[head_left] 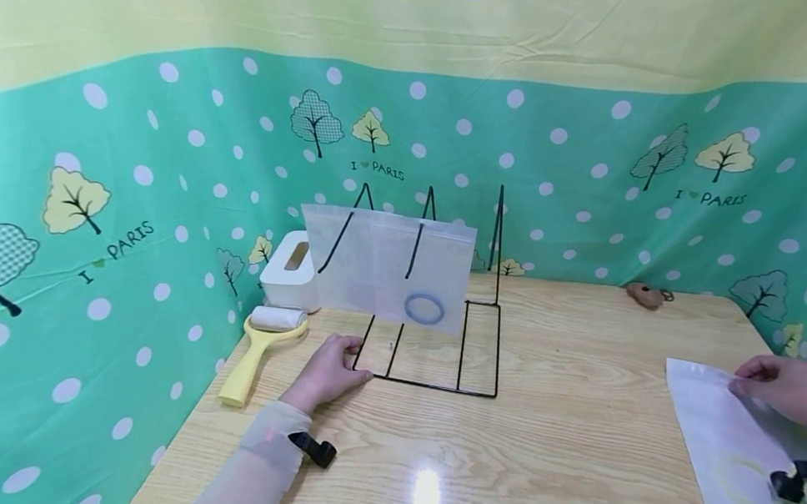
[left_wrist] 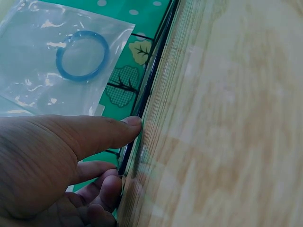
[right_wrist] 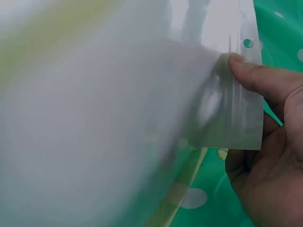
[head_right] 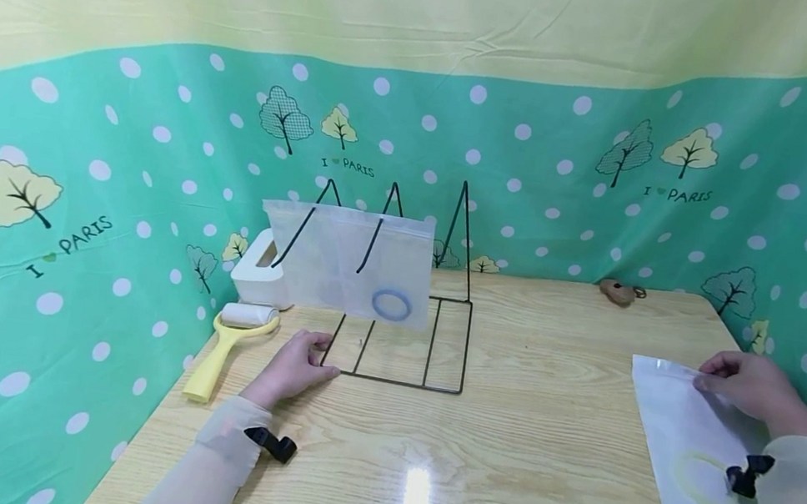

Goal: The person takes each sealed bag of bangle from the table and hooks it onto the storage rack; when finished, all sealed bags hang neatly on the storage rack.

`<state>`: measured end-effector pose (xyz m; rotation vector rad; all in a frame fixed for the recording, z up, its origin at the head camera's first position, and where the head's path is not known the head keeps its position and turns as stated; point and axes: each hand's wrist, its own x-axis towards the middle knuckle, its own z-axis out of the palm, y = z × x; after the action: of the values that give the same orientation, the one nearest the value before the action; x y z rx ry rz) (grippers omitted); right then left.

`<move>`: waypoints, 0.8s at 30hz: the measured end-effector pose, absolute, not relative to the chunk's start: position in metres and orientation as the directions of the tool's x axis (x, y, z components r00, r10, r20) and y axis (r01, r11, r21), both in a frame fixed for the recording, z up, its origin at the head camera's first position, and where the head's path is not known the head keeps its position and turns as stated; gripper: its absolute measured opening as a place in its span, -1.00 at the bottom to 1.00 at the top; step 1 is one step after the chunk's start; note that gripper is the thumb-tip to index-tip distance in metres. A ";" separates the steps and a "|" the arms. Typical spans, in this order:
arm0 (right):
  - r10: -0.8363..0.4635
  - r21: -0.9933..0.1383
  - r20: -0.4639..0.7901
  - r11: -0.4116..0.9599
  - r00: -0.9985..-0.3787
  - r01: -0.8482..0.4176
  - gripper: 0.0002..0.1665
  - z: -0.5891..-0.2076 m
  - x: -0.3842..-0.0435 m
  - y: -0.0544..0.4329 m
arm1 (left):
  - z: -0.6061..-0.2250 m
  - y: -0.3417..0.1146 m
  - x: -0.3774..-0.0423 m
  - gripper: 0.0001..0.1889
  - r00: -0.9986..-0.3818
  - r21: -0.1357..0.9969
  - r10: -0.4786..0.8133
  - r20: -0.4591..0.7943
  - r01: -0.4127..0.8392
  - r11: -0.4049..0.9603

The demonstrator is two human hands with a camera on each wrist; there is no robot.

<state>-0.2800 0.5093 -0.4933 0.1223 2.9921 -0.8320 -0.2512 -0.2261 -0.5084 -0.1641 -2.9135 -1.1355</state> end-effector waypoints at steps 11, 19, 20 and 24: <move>0.035 -0.566 0.002 0.824 -0.999 0.027 -0.56 -0.477 -0.283 0.487 | -0.511 -0.227 -0.254 -0.28 -0.995 0.674 0.093 0.044 0.099 0.732; -0.007 -0.565 0.063 0.824 -0.998 -0.041 -0.63 -0.456 -0.280 0.470 | -0.511 -0.228 -0.253 -0.28 -0.996 0.675 0.086 0.037 0.089 0.733; -0.010 -0.565 0.087 0.823 -0.996 -0.058 -0.63 -0.453 -0.279 0.467 | -0.511 -0.228 -0.253 -0.28 -0.996 0.675 0.087 0.037 0.089 0.732; -0.011 -0.576 0.142 0.812 -0.990 -0.092 -0.60 -0.441 -0.277 0.459 | -0.511 -0.228 -0.253 -0.28 -0.995 0.674 0.093 0.039 0.095 0.733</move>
<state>-0.2772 0.4595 -0.4411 -0.0890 3.1153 -1.0007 -0.2533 -0.2285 -0.5108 -0.1583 -2.9219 -1.1365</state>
